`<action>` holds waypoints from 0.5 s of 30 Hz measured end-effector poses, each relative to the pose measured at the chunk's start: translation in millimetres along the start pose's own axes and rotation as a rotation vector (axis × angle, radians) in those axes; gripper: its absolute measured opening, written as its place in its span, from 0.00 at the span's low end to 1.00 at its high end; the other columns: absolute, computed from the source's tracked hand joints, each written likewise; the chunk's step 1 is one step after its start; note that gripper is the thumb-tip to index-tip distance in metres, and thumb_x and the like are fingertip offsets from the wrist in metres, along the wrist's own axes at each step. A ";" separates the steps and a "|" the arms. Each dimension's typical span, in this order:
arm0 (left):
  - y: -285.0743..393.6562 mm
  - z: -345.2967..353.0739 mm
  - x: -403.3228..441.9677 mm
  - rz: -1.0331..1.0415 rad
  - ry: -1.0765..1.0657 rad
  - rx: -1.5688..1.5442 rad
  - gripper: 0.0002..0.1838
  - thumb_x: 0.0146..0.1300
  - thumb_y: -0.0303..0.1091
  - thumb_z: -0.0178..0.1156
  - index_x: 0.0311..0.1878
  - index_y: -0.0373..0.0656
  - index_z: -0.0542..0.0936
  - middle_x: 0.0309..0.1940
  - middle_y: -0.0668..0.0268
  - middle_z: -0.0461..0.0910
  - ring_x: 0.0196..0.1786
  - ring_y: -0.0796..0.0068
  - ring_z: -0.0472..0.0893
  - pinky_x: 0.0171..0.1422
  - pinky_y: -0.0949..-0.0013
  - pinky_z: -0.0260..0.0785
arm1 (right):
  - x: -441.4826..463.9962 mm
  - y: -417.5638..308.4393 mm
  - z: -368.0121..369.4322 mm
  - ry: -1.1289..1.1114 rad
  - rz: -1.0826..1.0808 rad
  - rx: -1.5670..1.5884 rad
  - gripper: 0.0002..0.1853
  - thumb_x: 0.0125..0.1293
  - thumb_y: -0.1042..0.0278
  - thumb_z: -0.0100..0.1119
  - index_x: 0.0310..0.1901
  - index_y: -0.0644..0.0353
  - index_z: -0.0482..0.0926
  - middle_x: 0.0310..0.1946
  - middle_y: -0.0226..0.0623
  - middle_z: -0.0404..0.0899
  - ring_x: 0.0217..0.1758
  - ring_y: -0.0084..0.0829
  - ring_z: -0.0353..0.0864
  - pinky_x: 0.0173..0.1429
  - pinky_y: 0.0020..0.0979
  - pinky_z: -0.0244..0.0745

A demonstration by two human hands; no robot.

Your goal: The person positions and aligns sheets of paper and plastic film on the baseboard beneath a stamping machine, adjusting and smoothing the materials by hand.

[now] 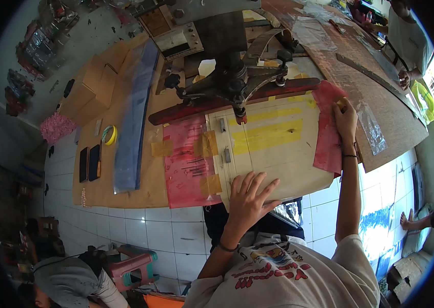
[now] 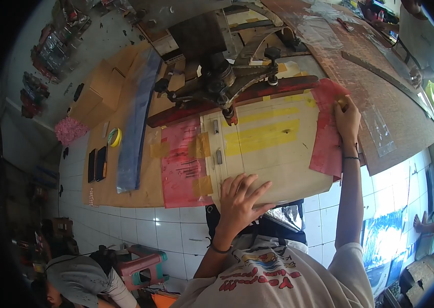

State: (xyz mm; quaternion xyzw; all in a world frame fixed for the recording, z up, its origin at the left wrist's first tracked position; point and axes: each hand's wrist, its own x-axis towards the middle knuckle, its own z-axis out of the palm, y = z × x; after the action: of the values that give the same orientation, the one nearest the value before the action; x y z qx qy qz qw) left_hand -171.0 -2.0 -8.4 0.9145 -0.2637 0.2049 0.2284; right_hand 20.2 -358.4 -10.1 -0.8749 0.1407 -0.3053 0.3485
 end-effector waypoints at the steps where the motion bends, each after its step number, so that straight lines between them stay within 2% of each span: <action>1: 0.5 0.4 0.2 -0.003 0.001 -0.002 0.31 0.53 0.56 0.76 0.61 0.60 0.85 0.59 0.65 0.75 0.63 0.58 0.74 0.70 0.46 0.62 | 0.2 2.3 0.6 0.017 -0.009 -0.006 0.22 0.66 0.59 0.68 0.57 0.63 0.83 0.42 0.53 0.88 0.48 0.49 0.89 0.52 0.42 0.80; 9: 1.4 2.1 0.8 -0.014 0.002 -0.008 0.31 0.53 0.56 0.76 0.61 0.60 0.85 0.59 0.65 0.76 0.63 0.59 0.74 0.71 0.47 0.62 | 1.6 8.9 5.7 0.049 -0.043 -0.022 0.22 0.66 0.59 0.68 0.57 0.63 0.83 0.42 0.54 0.87 0.47 0.51 0.88 0.52 0.44 0.79; 12: 3.6 1.9 0.1 -0.026 0.002 -0.008 0.31 0.53 0.56 0.76 0.61 0.61 0.85 0.59 0.66 0.76 0.63 0.59 0.74 0.71 0.47 0.62 | -0.4 -5.8 -2.2 -0.035 0.001 -0.054 0.21 0.66 0.59 0.67 0.56 0.63 0.82 0.42 0.54 0.87 0.48 0.52 0.88 0.52 0.45 0.79; 15: 5.1 2.8 -1.0 -0.031 0.005 -0.007 0.31 0.53 0.55 0.77 0.61 0.61 0.85 0.59 0.66 0.76 0.63 0.60 0.74 0.71 0.47 0.62 | 1.9 3.9 2.9 -0.001 -0.062 -0.055 0.21 0.66 0.60 0.67 0.56 0.63 0.82 0.42 0.53 0.87 0.48 0.53 0.87 0.52 0.45 0.79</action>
State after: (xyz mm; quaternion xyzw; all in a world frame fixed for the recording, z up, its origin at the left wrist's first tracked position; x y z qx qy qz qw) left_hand -174.0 -7.0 -9.6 0.9172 -0.2496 0.2027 0.2354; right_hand 23.4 -360.6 -13.6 -0.8883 0.1218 -0.3115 0.3147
